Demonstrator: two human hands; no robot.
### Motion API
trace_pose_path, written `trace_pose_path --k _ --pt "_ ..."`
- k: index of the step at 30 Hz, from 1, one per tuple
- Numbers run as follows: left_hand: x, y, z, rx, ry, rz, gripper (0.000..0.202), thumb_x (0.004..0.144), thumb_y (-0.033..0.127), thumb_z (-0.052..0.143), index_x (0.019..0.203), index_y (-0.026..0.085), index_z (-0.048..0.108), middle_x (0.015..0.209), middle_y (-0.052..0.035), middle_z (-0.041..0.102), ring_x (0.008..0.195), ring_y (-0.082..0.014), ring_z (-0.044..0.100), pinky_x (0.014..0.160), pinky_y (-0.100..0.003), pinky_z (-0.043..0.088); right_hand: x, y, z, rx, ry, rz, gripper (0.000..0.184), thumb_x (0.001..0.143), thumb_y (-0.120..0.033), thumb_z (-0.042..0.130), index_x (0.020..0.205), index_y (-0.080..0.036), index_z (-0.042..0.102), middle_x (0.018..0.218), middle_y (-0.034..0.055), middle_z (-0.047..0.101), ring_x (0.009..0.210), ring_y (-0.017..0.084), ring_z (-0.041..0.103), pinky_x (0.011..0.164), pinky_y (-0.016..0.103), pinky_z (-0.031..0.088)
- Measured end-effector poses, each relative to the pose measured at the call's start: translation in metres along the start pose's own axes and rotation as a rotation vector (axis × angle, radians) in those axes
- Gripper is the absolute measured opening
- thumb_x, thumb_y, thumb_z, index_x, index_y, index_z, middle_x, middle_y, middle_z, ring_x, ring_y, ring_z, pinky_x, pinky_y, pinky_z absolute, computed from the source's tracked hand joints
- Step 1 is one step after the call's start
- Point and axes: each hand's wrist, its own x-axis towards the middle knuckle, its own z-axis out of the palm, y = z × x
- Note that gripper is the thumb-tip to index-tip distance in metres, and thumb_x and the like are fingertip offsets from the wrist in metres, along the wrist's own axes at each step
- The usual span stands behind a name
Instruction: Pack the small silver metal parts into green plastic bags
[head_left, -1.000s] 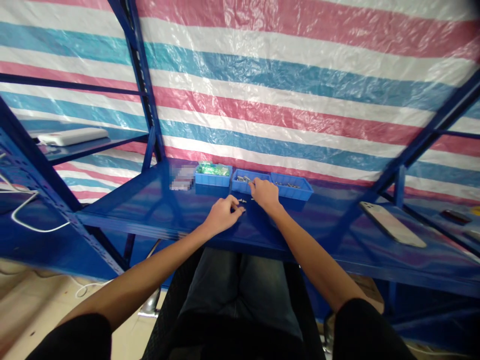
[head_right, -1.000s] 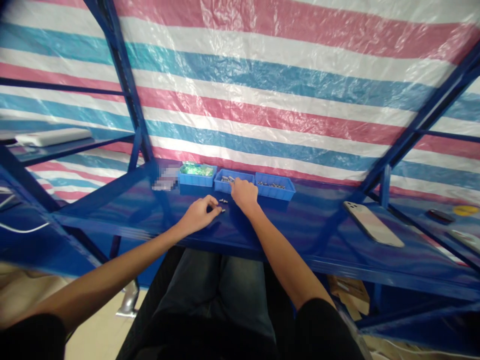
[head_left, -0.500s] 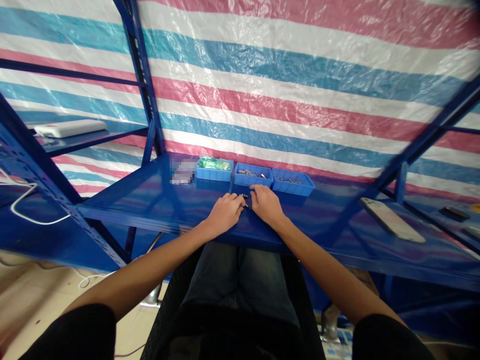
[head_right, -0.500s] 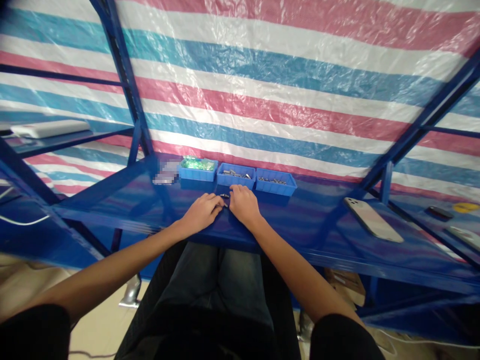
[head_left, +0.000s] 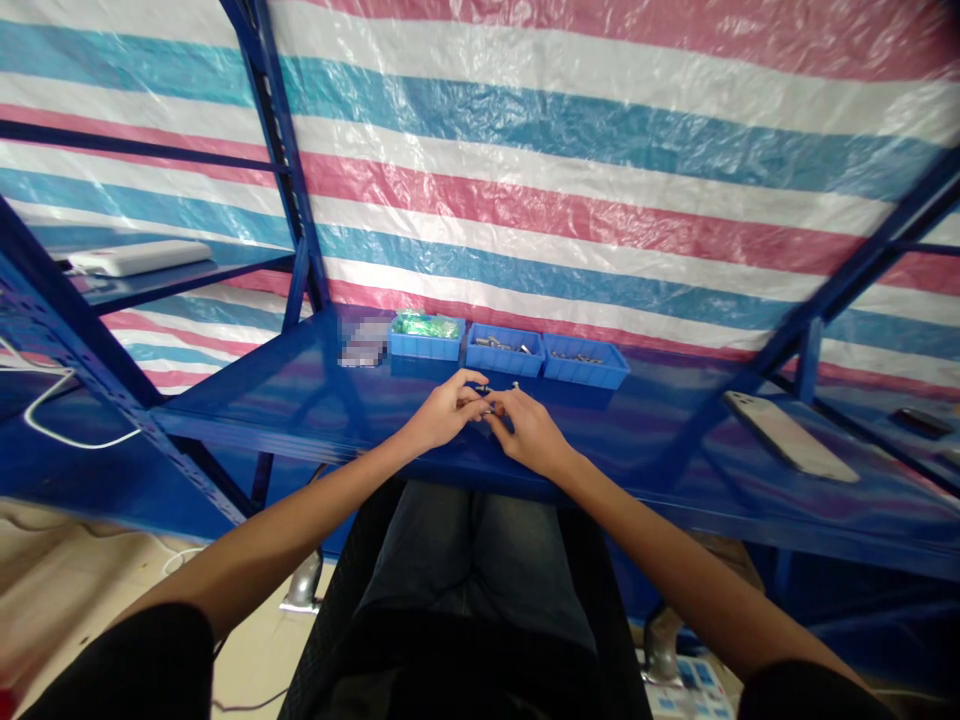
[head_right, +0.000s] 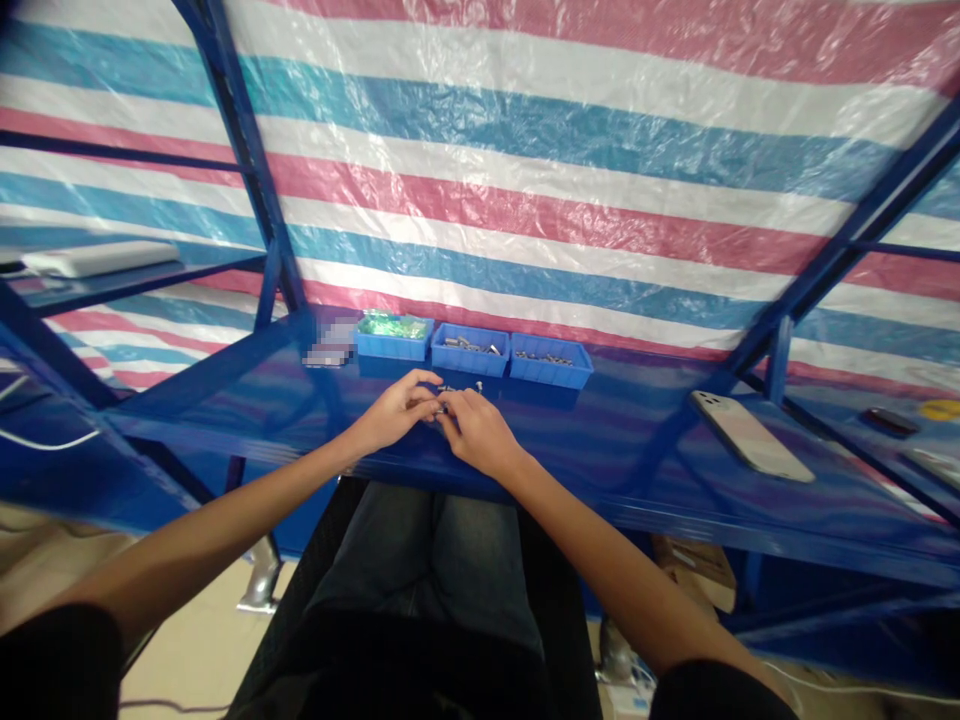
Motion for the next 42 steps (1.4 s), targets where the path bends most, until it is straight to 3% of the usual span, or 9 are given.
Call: trace_pose_path --k 5,10,14,17,21,28,33,37,42 --pt "0.000 0.002 0.001 -0.017 -0.006 -0.004 0.033 0.080 0.031 0.056 0.106 0.015 0.044 0.073 -0.0001 0.062 0.064 -0.0116 0.060 0.066 -0.026 0.048 0.002 0.000 -0.001 0.091 0.052 0.067 0.011 0.087 -0.020 0.047 0.090 -0.018 0.058 0.083 0.0063 0.065 0.075 0.018 0.059 0.071 0.030 0.045" --pt "0.008 0.003 0.001 0.252 -0.006 0.160 0.028 0.079 0.024 0.055 0.106 0.016 0.051 0.093 -0.0052 0.062 0.079 -0.0135 0.060 0.072 -0.026 0.047 0.006 0.006 -0.004 0.281 0.098 0.393 0.022 0.089 -0.029 0.043 0.080 -0.017 0.060 0.064 0.0010 0.062 0.056 0.013 0.056 0.056 0.024 0.041" --pt "0.023 0.008 0.004 0.427 -0.002 0.243 0.015 0.079 0.020 0.053 0.093 0.016 0.057 0.076 -0.0002 0.060 0.067 -0.0102 0.055 0.064 -0.021 0.044 0.009 0.015 -0.004 0.408 0.080 0.485 0.030 0.090 -0.033 0.040 0.072 -0.018 0.059 0.056 -0.0015 0.058 0.051 0.011 0.052 0.052 0.022 0.039" --pt "0.034 0.009 0.005 0.406 -0.001 0.196 0.011 0.080 0.024 0.053 0.085 0.015 0.058 0.065 0.0024 0.056 0.059 -0.0087 0.051 0.057 -0.020 0.041 0.010 0.020 -0.002 0.421 0.099 0.512 0.026 0.090 -0.034 0.041 0.082 -0.018 0.058 0.060 -0.0016 0.058 0.054 0.011 0.053 0.053 0.022 0.040" --pt "0.036 0.003 0.006 0.253 0.024 0.071 0.020 0.082 0.033 0.051 0.077 0.014 0.055 0.063 0.0025 0.054 0.056 -0.0086 0.050 0.052 -0.019 0.039 0.008 0.022 0.003 0.304 0.145 0.398 0.022 0.086 -0.026 0.047 0.106 -0.018 0.051 0.073 0.0003 0.059 0.063 0.013 0.056 0.058 0.024 0.043" --pt "0.020 0.005 0.009 0.160 0.016 -0.007 0.028 0.082 0.041 0.051 0.077 0.014 0.058 0.066 -0.0005 0.061 0.062 -0.0122 0.058 0.058 -0.022 0.045 0.007 0.011 -0.001 0.052 0.164 0.192 0.013 0.087 -0.023 0.045 0.090 -0.018 0.057 0.078 0.0040 0.060 0.072 0.015 0.057 0.067 0.026 0.044" --pt "0.017 0.006 0.009 0.435 0.057 0.080 0.017 0.083 0.030 0.050 0.081 0.016 0.060 0.068 -0.0005 0.063 0.062 -0.0126 0.058 0.062 -0.025 0.046 0.012 0.040 -0.027 -0.289 0.303 0.332 0.023 0.091 -0.029 0.041 0.088 -0.016 0.059 0.076 0.0065 0.061 0.075 0.018 0.057 0.073 0.031 0.042" --pt "0.016 -0.004 0.008 0.710 0.005 0.201 0.013 0.079 0.018 0.051 0.087 0.018 0.061 0.085 -0.0035 0.060 0.076 -0.0153 0.058 0.075 -0.029 0.047 0.014 0.066 -0.041 -0.617 0.188 0.491 0.031 0.088 -0.031 0.046 0.109 -0.010 0.055 0.102 0.0171 0.060 0.093 0.028 0.055 0.078 0.039 0.041" --pt "0.015 -0.010 0.008 0.802 -0.079 0.210 0.019 0.081 0.013 0.046 0.089 0.018 0.062 0.092 -0.0056 0.057 0.087 -0.0175 0.058 0.082 -0.031 0.046 0.036 0.053 -0.022 -0.556 -0.114 0.415 0.037 0.088 -0.027 0.045 0.123 -0.016 0.045 0.119 0.0153 0.053 0.097 0.026 0.058 0.073 0.033 0.045"
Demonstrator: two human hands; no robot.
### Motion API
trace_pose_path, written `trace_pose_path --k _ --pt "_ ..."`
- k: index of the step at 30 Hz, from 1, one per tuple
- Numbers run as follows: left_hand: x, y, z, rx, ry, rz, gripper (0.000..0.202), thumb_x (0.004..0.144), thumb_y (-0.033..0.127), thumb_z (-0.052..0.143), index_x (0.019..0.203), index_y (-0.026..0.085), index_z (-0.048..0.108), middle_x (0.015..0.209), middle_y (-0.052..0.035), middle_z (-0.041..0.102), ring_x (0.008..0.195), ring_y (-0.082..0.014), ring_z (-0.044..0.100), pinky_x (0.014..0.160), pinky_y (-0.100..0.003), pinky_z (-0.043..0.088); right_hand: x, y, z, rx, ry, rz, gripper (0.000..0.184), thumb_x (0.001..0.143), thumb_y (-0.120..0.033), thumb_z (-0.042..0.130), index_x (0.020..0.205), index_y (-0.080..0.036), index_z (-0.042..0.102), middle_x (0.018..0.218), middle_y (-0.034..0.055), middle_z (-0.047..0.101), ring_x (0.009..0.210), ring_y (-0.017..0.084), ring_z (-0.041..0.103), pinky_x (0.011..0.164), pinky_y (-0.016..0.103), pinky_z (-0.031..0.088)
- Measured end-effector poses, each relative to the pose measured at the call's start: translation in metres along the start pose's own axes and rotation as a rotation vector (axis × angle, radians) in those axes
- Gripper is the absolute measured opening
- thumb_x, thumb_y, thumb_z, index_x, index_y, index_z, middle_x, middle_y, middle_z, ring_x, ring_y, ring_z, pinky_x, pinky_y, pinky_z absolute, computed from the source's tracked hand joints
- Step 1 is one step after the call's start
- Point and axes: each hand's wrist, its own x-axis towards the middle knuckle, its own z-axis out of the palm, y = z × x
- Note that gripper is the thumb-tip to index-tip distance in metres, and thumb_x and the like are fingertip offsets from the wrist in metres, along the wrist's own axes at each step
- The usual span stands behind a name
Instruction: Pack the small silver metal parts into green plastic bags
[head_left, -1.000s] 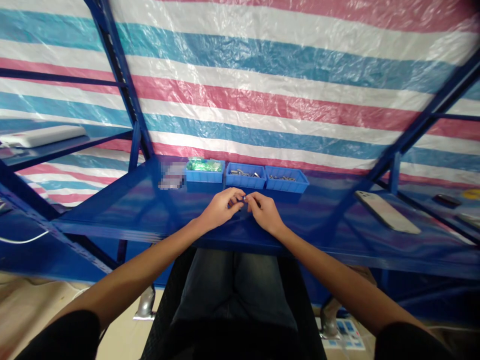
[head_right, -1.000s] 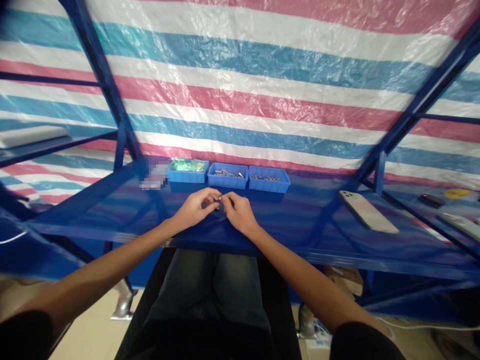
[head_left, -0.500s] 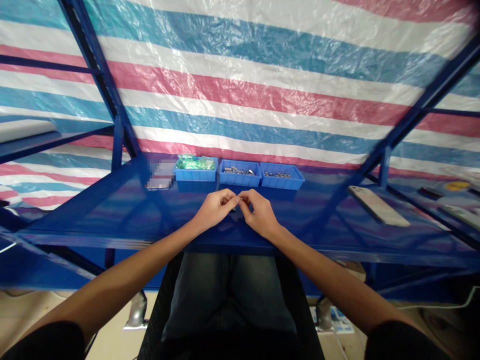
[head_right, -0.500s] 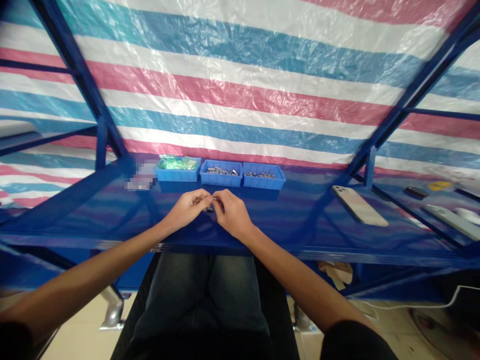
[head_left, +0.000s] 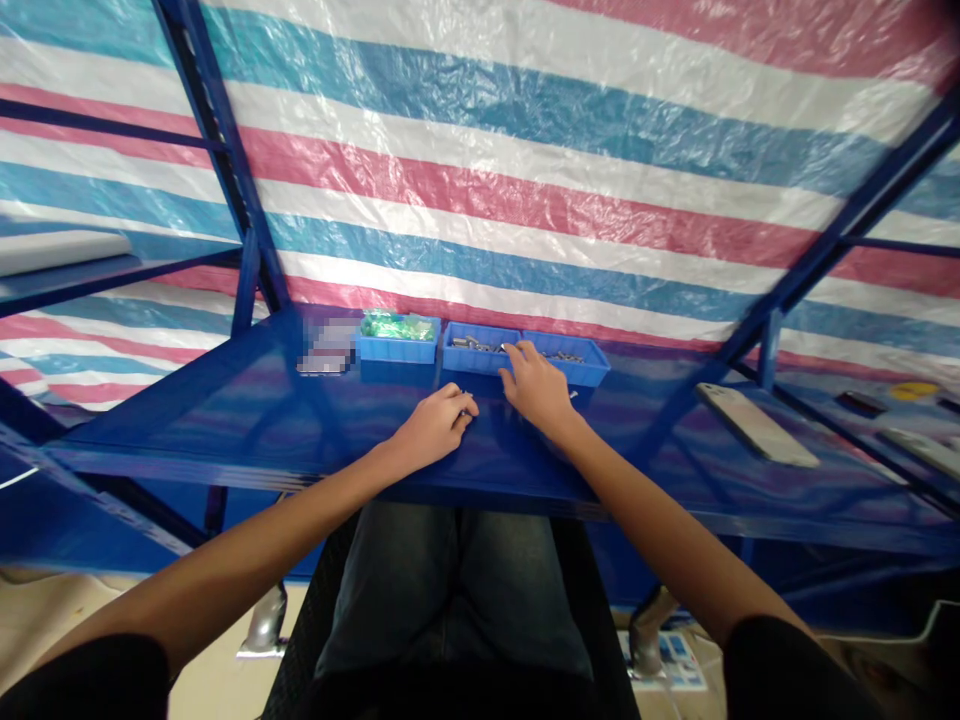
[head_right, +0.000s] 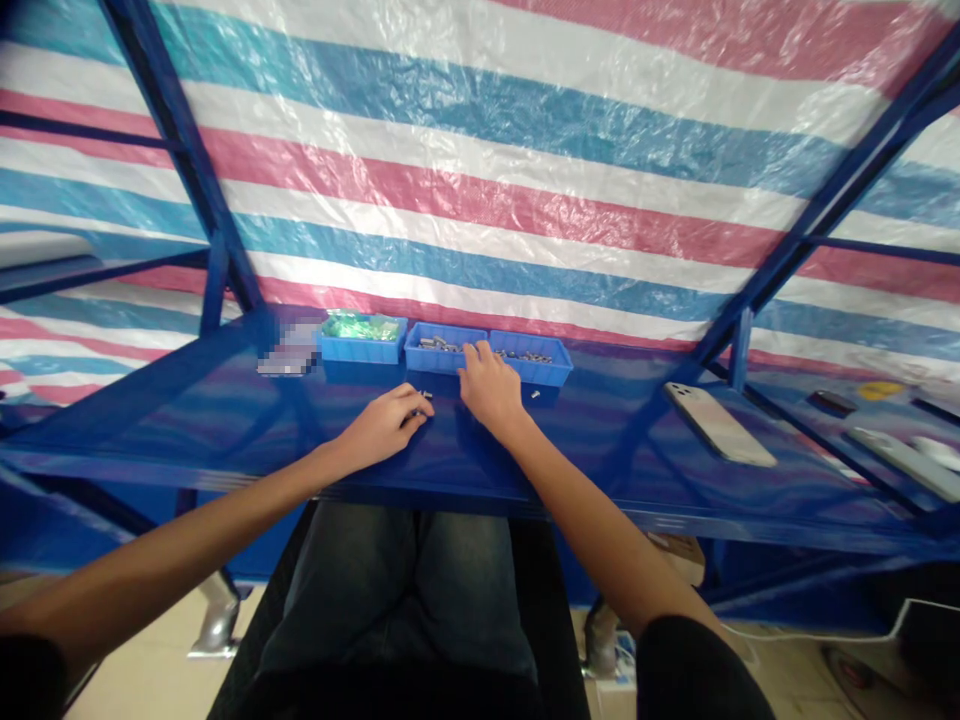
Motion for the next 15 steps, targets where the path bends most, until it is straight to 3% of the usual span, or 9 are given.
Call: trace_pose_path --k 2,4,15 --pt "0.000 0.001 0.000 0.017 -0.010 -0.003 0.019 0.081 0.011 0.045 0.088 0.018 0.062 0.090 -0.0054 0.056 0.085 -0.0173 0.058 0.081 -0.031 0.046 0.009 -0.015 0.004 0.008 -0.113 0.045 0.031 0.087 -0.030 0.048 0.116 -0.017 0.049 0.113 0.0137 0.056 0.090 0.026 0.061 0.070 0.033 0.047" --pt "0.000 0.002 -0.001 0.031 -0.020 -0.005 0.019 0.081 0.011 0.045 0.087 0.018 0.062 0.088 -0.0051 0.056 0.083 -0.0171 0.058 0.080 -0.030 0.047 0.016 -0.022 0.007 0.019 -0.146 0.085 0.025 0.088 -0.029 0.047 0.109 -0.016 0.051 0.106 0.0132 0.059 0.088 0.026 0.062 0.070 0.034 0.047" --pt "0.000 0.002 -0.001 0.029 -0.029 0.000 0.018 0.083 0.012 0.044 0.089 0.016 0.060 0.090 -0.0068 0.058 0.088 -0.0190 0.058 0.084 -0.032 0.046 0.014 -0.016 0.015 0.036 -0.091 0.052 0.020 0.092 -0.027 0.041 0.102 -0.016 0.054 0.100 0.0130 0.061 0.087 0.025 0.062 0.071 0.033 0.044"
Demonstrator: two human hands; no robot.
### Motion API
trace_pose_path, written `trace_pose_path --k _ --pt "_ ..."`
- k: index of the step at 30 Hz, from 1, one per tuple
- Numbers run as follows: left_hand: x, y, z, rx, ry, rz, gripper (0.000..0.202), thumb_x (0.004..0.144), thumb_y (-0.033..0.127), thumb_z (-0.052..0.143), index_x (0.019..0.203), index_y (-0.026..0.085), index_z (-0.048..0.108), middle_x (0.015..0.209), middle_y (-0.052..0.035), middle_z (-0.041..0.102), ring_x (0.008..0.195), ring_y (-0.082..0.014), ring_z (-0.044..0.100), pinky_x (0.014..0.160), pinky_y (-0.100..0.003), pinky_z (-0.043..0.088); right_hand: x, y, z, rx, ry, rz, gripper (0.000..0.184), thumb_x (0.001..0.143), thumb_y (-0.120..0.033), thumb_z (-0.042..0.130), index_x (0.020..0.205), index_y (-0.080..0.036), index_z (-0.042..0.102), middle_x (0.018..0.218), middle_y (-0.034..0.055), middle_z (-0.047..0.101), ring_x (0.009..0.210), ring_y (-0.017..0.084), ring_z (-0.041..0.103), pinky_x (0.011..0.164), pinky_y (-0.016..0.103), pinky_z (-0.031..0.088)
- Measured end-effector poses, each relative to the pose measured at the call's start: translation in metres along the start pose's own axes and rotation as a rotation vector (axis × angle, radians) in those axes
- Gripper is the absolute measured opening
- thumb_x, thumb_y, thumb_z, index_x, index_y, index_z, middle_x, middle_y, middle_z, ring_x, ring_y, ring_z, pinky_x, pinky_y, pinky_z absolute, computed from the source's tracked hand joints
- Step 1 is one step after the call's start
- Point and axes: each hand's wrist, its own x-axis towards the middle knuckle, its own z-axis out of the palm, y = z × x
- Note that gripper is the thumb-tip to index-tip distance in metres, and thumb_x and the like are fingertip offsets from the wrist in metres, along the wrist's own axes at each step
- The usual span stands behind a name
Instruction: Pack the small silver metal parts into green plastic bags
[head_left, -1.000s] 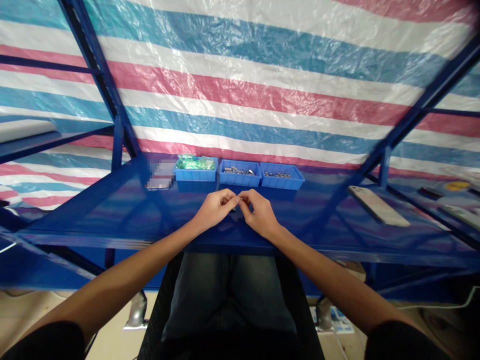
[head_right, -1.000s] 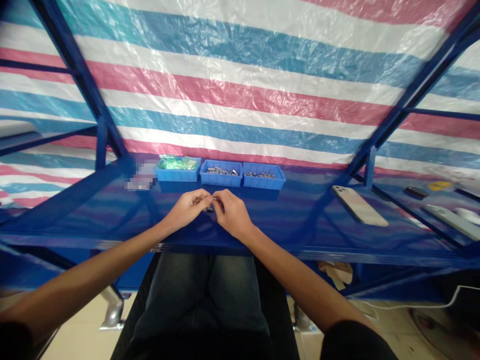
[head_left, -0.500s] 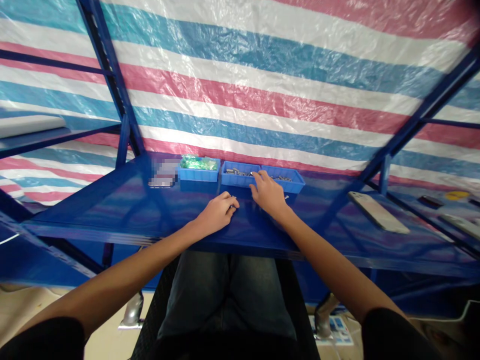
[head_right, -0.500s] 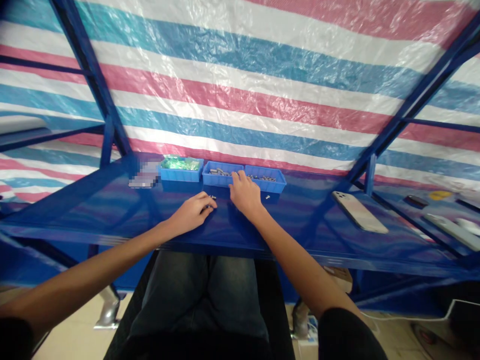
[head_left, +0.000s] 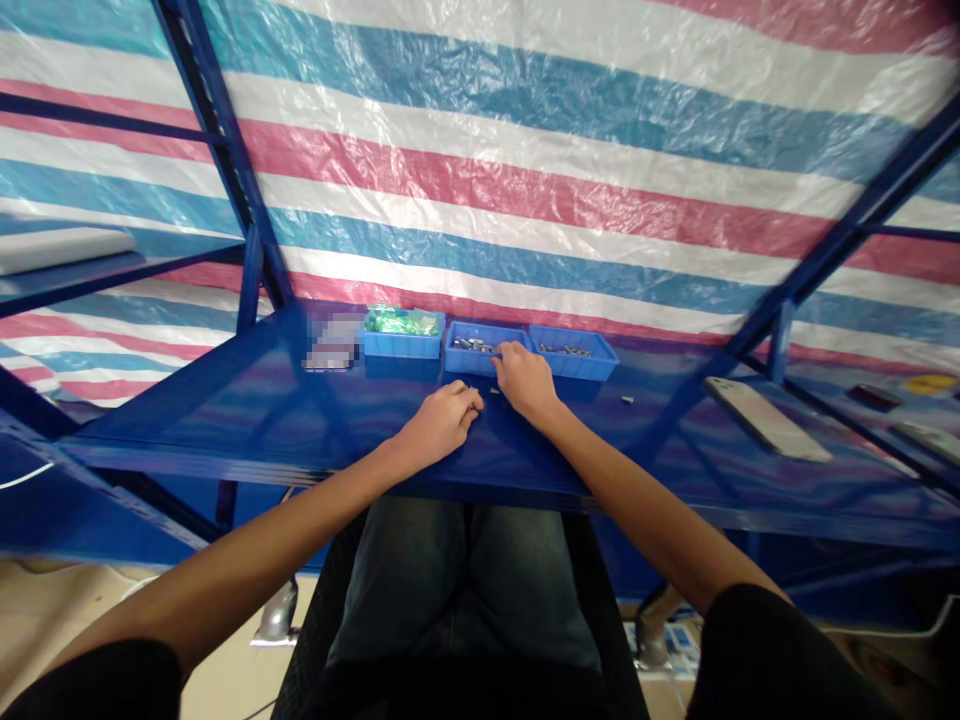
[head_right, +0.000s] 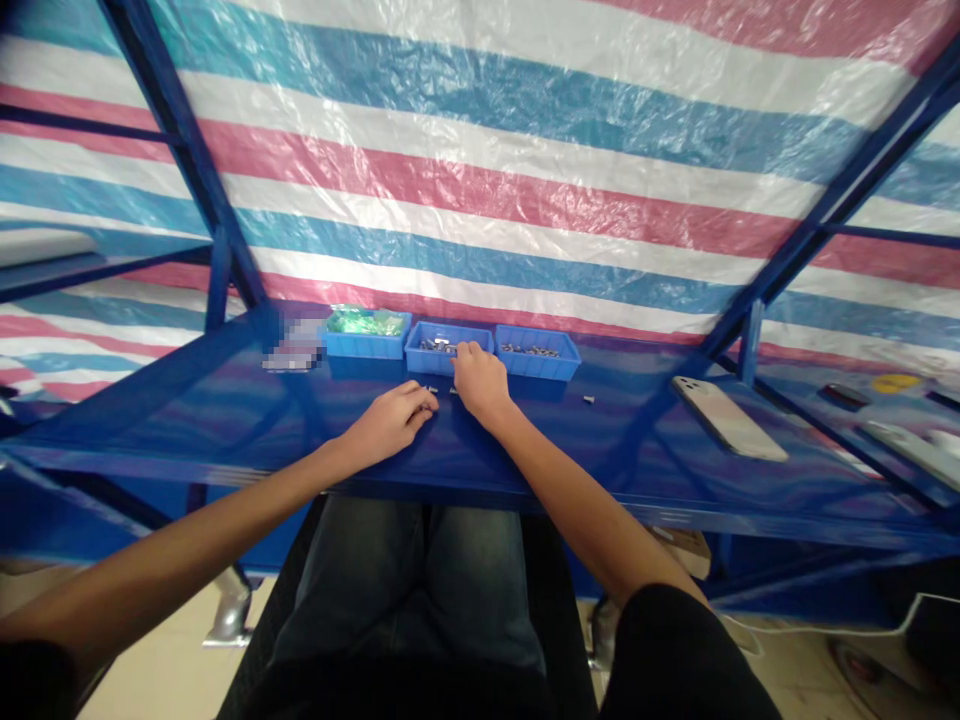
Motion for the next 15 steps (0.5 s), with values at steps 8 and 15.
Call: trace_pose_path --k 8,15 --pt "0.000 -0.001 -0.001 -0.084 0.100 -0.058 0.014 0.081 0.014 0.048 0.092 0.018 0.057 0.086 -0.0045 0.060 0.082 -0.0180 0.059 0.078 -0.032 0.046 -0.014 -0.004 -0.001 0.197 0.163 -0.064 0.027 0.089 -0.027 0.045 0.112 -0.013 0.051 0.108 0.0146 0.055 0.091 0.025 0.059 0.074 0.033 0.047" --pt "0.005 -0.009 -0.002 -0.676 0.196 -0.236 0.023 0.081 0.025 0.053 0.102 0.016 0.049 0.074 0.0004 0.061 0.071 -0.0138 0.061 0.069 -0.028 0.049 -0.051 -0.018 -0.001 0.512 0.133 -0.396 0.017 0.086 -0.020 0.045 0.101 -0.017 0.054 0.089 0.0074 0.060 0.081 0.018 0.057 0.074 0.030 0.045"
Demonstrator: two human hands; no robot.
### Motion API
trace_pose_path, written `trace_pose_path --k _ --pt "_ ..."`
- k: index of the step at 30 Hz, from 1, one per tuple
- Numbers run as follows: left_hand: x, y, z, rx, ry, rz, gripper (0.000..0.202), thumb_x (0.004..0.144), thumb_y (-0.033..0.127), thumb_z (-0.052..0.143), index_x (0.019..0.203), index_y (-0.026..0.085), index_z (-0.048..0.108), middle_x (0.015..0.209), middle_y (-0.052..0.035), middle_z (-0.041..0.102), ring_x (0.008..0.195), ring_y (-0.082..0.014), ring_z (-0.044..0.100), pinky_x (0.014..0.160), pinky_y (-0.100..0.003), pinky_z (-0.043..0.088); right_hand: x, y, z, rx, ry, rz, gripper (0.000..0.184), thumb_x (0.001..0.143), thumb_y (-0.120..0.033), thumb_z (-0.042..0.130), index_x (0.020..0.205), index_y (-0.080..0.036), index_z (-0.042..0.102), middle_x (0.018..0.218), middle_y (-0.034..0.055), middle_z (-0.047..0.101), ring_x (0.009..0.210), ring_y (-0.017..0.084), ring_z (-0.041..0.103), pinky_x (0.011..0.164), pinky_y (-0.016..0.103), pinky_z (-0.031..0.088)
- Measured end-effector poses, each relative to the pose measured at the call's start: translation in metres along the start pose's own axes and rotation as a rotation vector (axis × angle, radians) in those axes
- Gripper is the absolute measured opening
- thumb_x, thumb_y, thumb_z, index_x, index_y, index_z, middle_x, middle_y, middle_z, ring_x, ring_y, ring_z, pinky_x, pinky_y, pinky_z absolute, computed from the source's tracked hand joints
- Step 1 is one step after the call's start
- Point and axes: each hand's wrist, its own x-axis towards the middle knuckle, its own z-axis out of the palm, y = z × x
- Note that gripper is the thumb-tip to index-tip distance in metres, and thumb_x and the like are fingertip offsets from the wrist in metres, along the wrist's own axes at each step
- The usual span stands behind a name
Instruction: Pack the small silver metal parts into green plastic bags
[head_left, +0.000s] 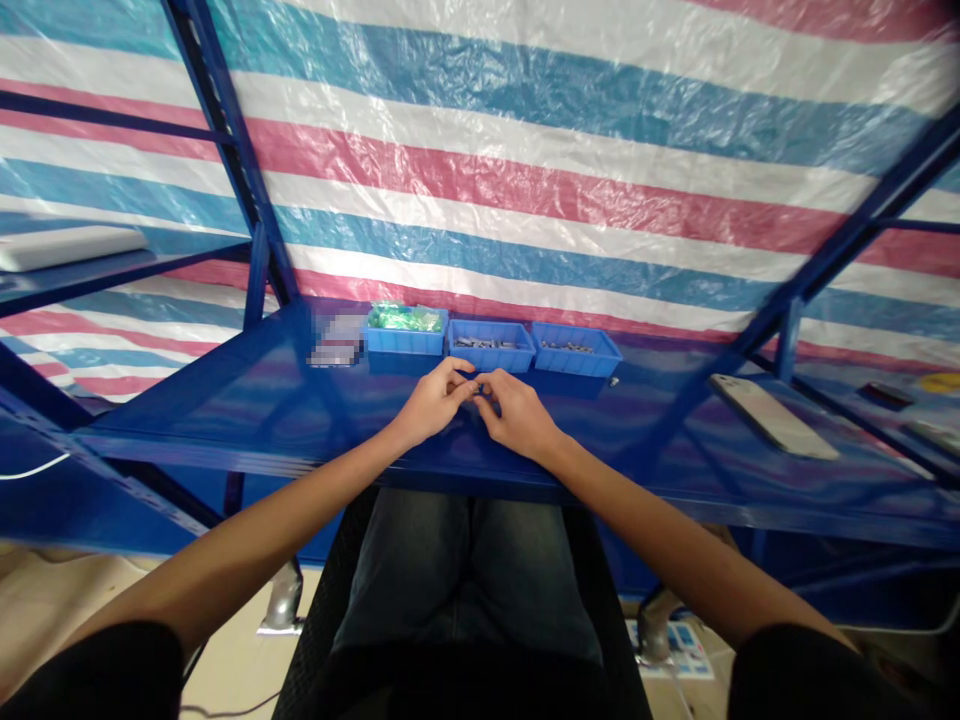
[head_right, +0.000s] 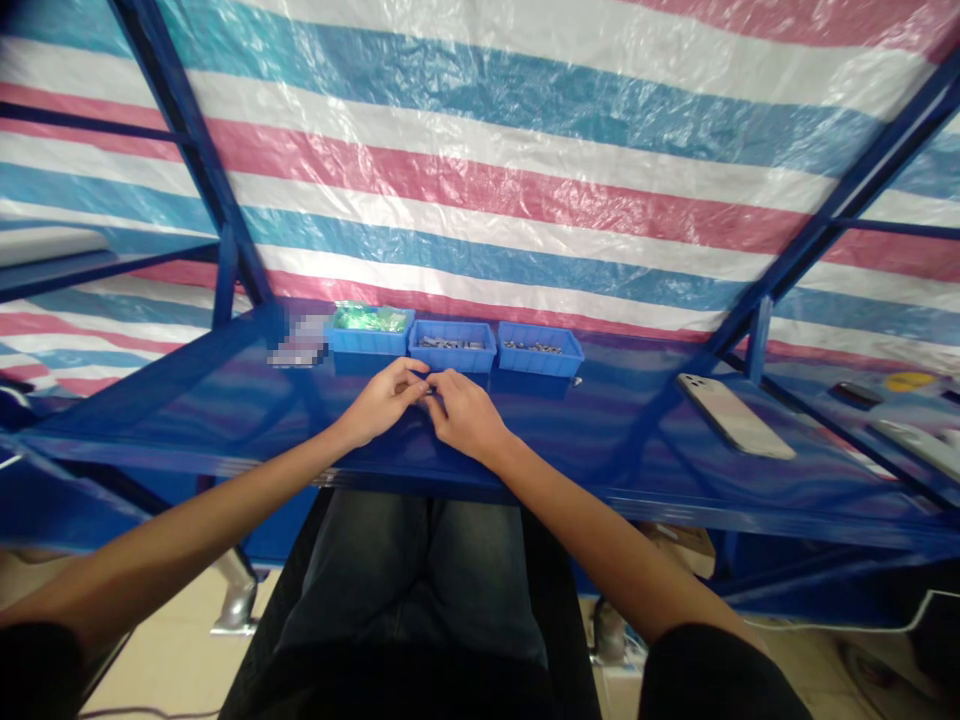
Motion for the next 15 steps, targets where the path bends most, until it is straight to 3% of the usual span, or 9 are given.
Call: trace_pose_path --k 3,8,11,15 --pt "0.000 0.002 0.000 -0.102 -0.048 -0.011 0.027 0.081 0.028 0.055 0.103 0.015 0.048 0.074 0.0006 0.060 0.069 -0.0125 0.061 0.069 -0.027 0.049 -0.002 -0.002 0.001 0.026 0.010 0.012 0.013 0.087 -0.021 0.045 0.093 -0.017 0.056 0.084 0.0058 0.060 0.077 0.017 0.056 0.072 0.028 0.044" --pt "-0.002 0.009 0.001 -0.095 -0.046 -0.003 0.027 0.082 0.029 0.052 0.104 0.014 0.047 0.073 -0.0003 0.060 0.070 -0.0123 0.061 0.067 -0.025 0.048 0.002 0.002 0.000 0.075 0.051 0.117 0.015 0.088 -0.021 0.044 0.088 -0.017 0.058 0.080 0.0047 0.063 0.073 0.015 0.057 0.069 0.026 0.042" --pt "-0.004 0.011 0.003 0.042 -0.075 0.098 0.022 0.081 0.025 0.053 0.100 0.016 0.049 0.075 -0.0006 0.060 0.070 -0.0119 0.059 0.066 -0.024 0.046 0.003 0.005 -0.001 0.129 0.045 0.184 0.020 0.089 -0.023 0.042 0.084 -0.018 0.060 0.077 0.0040 0.064 0.069 0.015 0.058 0.065 0.025 0.041" --pt "-0.006 0.014 0.005 0.257 -0.040 0.185 0.011 0.080 0.021 0.051 0.090 0.018 0.052 0.072 0.0012 0.058 0.065 -0.0102 0.054 0.062 -0.022 0.044 0.003 0.006 -0.003 0.149 0.011 0.170 0.028 0.091 -0.025 0.039 0.075 -0.017 0.060 0.070 0.0037 0.063 0.065 0.015 0.057 0.063 0.025 0.039"
